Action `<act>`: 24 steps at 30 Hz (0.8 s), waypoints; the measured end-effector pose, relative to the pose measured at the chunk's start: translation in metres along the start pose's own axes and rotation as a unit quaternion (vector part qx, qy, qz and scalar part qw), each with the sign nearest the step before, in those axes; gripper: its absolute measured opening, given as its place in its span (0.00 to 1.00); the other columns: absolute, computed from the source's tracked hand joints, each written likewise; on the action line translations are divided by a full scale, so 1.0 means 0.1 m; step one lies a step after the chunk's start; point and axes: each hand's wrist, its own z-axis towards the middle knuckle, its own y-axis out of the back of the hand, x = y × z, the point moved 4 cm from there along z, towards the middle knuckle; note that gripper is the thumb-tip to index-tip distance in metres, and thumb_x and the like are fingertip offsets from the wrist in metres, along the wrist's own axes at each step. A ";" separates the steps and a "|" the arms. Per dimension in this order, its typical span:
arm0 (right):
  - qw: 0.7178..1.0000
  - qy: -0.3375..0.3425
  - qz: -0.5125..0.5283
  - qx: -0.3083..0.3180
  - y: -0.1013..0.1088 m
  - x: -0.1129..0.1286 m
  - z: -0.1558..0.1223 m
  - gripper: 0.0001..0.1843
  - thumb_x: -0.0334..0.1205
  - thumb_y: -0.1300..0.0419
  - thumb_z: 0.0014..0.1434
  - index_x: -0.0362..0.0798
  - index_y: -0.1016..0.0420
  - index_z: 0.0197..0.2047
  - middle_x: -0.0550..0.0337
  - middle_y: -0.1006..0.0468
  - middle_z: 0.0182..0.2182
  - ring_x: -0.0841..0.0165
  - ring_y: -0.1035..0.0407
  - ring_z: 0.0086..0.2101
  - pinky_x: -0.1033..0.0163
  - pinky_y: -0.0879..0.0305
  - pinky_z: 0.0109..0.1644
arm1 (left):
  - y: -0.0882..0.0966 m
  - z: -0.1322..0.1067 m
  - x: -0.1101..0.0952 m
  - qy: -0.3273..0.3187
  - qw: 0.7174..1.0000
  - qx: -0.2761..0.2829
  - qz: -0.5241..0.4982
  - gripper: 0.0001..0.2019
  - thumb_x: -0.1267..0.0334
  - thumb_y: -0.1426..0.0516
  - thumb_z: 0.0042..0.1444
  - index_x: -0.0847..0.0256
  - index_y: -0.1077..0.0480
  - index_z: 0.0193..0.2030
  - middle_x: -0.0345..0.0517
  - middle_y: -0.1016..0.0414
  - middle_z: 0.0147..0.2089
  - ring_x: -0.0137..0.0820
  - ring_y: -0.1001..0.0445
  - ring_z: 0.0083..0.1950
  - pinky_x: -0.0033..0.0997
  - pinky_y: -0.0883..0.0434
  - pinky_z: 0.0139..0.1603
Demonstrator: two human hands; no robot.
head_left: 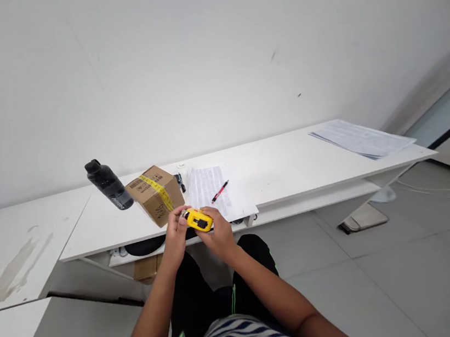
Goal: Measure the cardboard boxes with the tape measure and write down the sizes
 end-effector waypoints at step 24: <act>0.936 -0.211 0.031 0.281 -0.33 -0.41 -1.12 0.20 0.38 0.41 0.57 0.50 0.31 0.54 0.52 0.23 0.48 0.57 0.27 0.49 0.51 0.31 0.53 | 0.27 -0.24 0.18 -0.145 0.873 -0.069 0.461 0.17 0.54 0.45 0.61 0.61 0.27 0.50 0.58 0.24 0.50 0.43 0.27 0.55 0.46 0.34 0.60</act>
